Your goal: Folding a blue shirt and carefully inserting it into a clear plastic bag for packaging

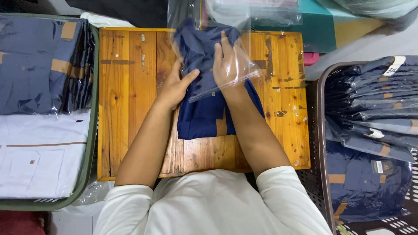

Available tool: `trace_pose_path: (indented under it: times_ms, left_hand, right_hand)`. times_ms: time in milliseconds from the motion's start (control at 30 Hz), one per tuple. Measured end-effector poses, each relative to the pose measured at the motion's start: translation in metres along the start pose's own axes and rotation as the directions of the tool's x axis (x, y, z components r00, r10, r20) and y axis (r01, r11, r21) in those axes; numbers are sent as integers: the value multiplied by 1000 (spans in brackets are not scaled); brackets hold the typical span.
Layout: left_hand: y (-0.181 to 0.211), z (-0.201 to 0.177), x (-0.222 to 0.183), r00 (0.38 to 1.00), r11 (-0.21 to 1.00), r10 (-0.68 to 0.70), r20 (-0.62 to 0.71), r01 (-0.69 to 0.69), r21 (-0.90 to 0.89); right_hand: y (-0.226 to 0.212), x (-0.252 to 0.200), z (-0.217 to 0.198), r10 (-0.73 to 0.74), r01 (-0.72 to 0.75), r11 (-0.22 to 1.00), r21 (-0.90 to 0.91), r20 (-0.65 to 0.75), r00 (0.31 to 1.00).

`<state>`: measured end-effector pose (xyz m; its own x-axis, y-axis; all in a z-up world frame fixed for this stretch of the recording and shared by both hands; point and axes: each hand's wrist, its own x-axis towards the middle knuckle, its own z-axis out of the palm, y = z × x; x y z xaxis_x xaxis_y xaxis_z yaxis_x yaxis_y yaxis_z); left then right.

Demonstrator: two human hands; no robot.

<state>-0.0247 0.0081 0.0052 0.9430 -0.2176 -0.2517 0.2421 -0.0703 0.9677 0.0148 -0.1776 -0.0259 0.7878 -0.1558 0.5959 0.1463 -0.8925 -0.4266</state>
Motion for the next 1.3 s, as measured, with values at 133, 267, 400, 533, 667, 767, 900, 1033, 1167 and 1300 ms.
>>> trace_pose_path:
  times_ms: [133,267,400,533,667,767,900,1033,1167,1300]
  left_hand:
    - [9,0,1,988,994,-107,-113,110,19]
    - [21,-1,-4,977,978,-172,-130,185,100]
    - [15,-3,-1,983,991,-130,-130,130,-12]
    - [12,-7,0,985,985,-153,-82,145,-95]
    - [27,-8,-7,971,973,-221,-89,214,-81]
    - [26,-6,-5,962,962,-253,-102,239,-130]
    - [11,-4,5,973,992,-129,-193,123,-42]
    - [2,-6,9,975,994,-75,-211,55,-98]
    - [2,-10,10,974,970,-102,-204,52,-236]
    - [-8,-13,19,977,953,-82,-199,18,-302]
  right_hand:
    - [-8,3,-24,194,-183,981,-68,432,881]
    - [-19,13,-47,327,-216,944,-251,607,724]
    - [30,-13,9,-23,69,921,-382,124,992]
    - [43,-18,13,301,-303,953,17,79,950]
    - [66,-35,31,-6,69,935,-348,179,984]
    - [52,-27,8,-56,145,923,-356,250,967]
    - [46,-19,5,206,38,871,-491,434,877]
    - [52,-24,25,187,100,829,-550,441,878]
    - [29,-16,-2,-16,328,860,-391,621,784]
    - [13,-5,-10,-12,232,949,-213,712,702]
